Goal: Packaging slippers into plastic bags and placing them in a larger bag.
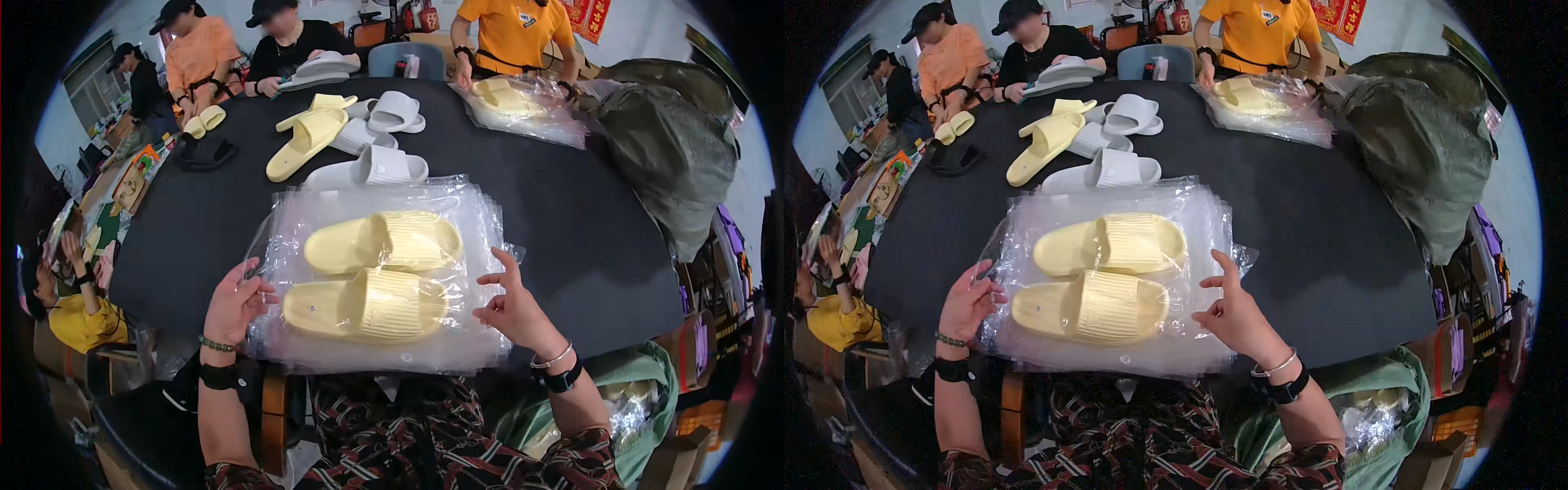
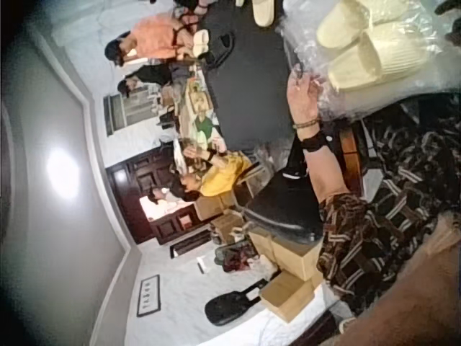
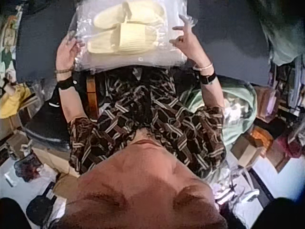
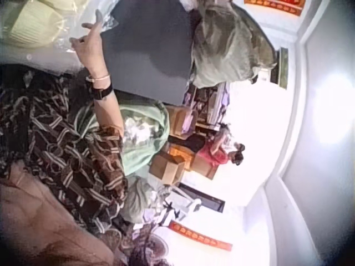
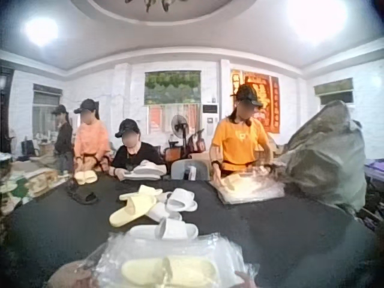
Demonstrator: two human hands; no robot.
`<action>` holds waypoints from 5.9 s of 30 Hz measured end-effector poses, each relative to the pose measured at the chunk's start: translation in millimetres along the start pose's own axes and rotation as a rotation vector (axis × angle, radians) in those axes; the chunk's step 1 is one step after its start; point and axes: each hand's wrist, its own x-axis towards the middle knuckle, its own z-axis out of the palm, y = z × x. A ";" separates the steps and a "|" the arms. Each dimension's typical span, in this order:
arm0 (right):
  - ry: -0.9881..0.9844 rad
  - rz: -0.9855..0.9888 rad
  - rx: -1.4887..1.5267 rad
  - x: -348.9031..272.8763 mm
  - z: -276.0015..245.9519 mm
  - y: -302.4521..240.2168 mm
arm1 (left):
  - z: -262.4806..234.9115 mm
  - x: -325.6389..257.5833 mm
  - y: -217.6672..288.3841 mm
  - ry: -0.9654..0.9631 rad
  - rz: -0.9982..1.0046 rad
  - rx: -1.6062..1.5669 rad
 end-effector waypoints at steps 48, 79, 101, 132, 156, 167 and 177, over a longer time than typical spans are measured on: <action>0.155 -0.045 0.040 188.5 -59.6 6.5 | 270.1 -61.9 -89.0 -0.389 1.283 1.181; 0.538 -0.504 -0.385 201.2 -56.6 26.1 | 239.9 -85.3 -68.5 -0.415 1.462 0.879; -0.266 -0.373 -0.923 36.7 -12.7 20.7 | 19.0 19.9 9.5 -0.123 0.442 0.985; -0.344 -0.347 -0.858 36.0 -6.6 57.7 | 118.0 77.9 36.9 -1.103 1.072 1.324; -0.393 -0.301 -0.827 37.6 -4.9 52.8 | -31.3 69.3 11.6 -0.439 0.670 1.259; -0.324 -0.553 -0.747 -6.5 31.2 5.6 | -125.0 13.2 72.3 0.284 0.672 1.084; -0.147 -0.582 -0.962 -13.2 75.5 28.5 | 104.8 -5.5 89.0 0.067 1.118 1.100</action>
